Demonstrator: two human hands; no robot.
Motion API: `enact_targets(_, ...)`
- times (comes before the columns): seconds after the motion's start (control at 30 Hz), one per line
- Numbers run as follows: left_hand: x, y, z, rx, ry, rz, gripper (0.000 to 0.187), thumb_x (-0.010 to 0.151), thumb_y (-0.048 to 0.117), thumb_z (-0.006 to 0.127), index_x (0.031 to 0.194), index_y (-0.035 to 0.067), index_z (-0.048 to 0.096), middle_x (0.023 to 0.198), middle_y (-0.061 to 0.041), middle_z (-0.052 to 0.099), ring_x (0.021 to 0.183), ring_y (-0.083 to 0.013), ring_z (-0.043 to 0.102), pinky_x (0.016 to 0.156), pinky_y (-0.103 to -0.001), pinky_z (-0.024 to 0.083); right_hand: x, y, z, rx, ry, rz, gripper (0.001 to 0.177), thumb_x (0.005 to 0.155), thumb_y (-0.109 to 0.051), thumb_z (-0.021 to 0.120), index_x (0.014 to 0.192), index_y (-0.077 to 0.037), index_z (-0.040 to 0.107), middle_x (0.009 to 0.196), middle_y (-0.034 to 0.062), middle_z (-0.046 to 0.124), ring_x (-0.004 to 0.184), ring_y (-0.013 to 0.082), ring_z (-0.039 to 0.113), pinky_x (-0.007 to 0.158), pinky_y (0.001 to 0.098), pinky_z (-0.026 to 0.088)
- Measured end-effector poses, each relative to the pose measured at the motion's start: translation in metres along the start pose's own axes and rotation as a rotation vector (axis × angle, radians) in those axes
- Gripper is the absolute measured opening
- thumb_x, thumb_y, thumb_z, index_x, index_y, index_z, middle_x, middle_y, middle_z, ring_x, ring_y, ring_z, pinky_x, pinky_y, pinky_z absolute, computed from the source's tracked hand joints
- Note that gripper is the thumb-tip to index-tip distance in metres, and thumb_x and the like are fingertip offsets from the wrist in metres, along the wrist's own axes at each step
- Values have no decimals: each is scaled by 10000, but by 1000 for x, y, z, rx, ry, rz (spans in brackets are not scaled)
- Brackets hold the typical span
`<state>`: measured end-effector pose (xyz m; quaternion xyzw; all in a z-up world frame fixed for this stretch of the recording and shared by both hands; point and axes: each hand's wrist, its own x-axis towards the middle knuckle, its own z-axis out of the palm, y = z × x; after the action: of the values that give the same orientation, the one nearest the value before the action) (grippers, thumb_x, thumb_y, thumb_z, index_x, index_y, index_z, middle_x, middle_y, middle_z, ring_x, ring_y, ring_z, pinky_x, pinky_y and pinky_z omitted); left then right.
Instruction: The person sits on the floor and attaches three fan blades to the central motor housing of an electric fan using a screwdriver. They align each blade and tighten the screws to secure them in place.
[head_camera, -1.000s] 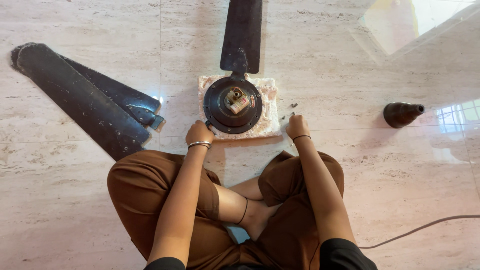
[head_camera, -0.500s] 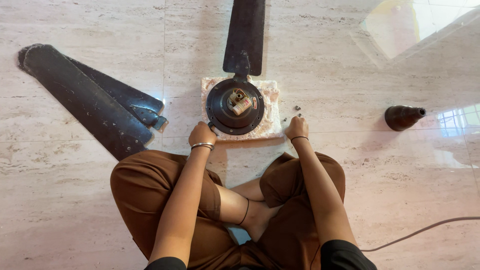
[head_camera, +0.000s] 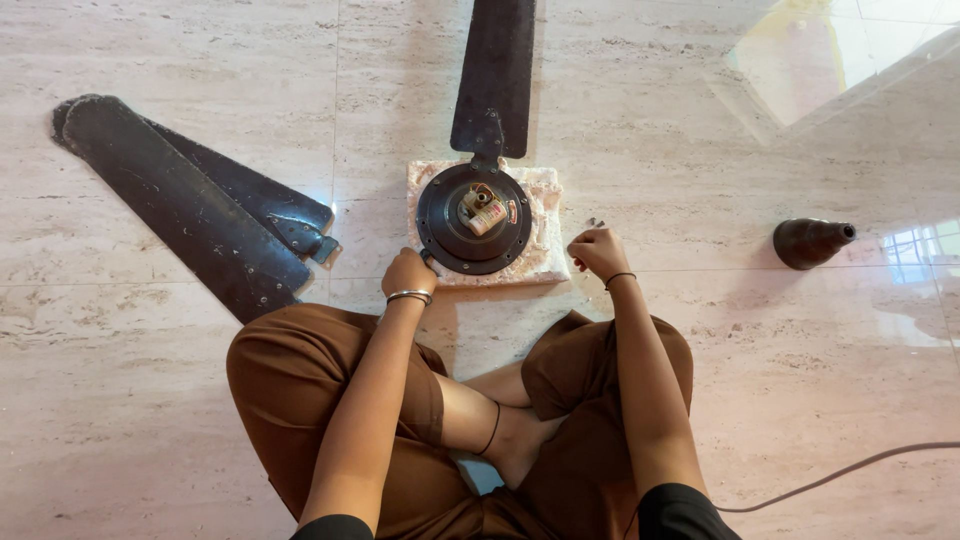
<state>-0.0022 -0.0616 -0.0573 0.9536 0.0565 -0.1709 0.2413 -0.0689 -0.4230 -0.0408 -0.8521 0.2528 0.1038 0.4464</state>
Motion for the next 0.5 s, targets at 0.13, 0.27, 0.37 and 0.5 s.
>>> enact_targets(0.13, -1, 3, 0, 1, 9, -17, 334, 904, 248, 679, 1097, -20, 637, 1055, -252, 726, 994, -416, 710, 813, -508, 579, -14, -11, 10, 187, -237, -149, 164, 883, -101, 695, 954, 39, 743, 791, 87, 706, 666, 152, 640, 589, 320, 555)
enact_targets(0.27, -3, 4, -4, 22, -15, -31, 322, 903, 218, 672, 1118, -16, 622, 1065, -248, 725, 994, -416, 716, 810, -509, 587, -26, -18, 25, -39, -190, -208, 221, 943, -169, 620, 1027, -22, 761, 925, 91, 727, 793, 176, 675, 698, 339, 572)
enact_targets(0.37, -2, 4, -5, 26, 5, -7, 341, 898, 212, 678, 1138, -16, 597, 1051, -252, 723, 988, -425, 711, 811, -514, 582, -35, -24, 30, -233, -156, -367, 216, 893, -205, 736, 1008, -26, 774, 1015, 111, 714, 871, 225, 691, 783, 365, 564)
enact_targets(0.5, 1, 2, -1, 37, 1, -8, 332, 904, 214, 677, 1131, -14, 599, 1043, -255, 727, 990, -424, 713, 816, -514, 582, -40, -23, 35, -337, -181, -421, 225, 858, -215, 770, 998, -40, 777, 1027, 133, 723, 894, 251, 704, 805, 378, 569)
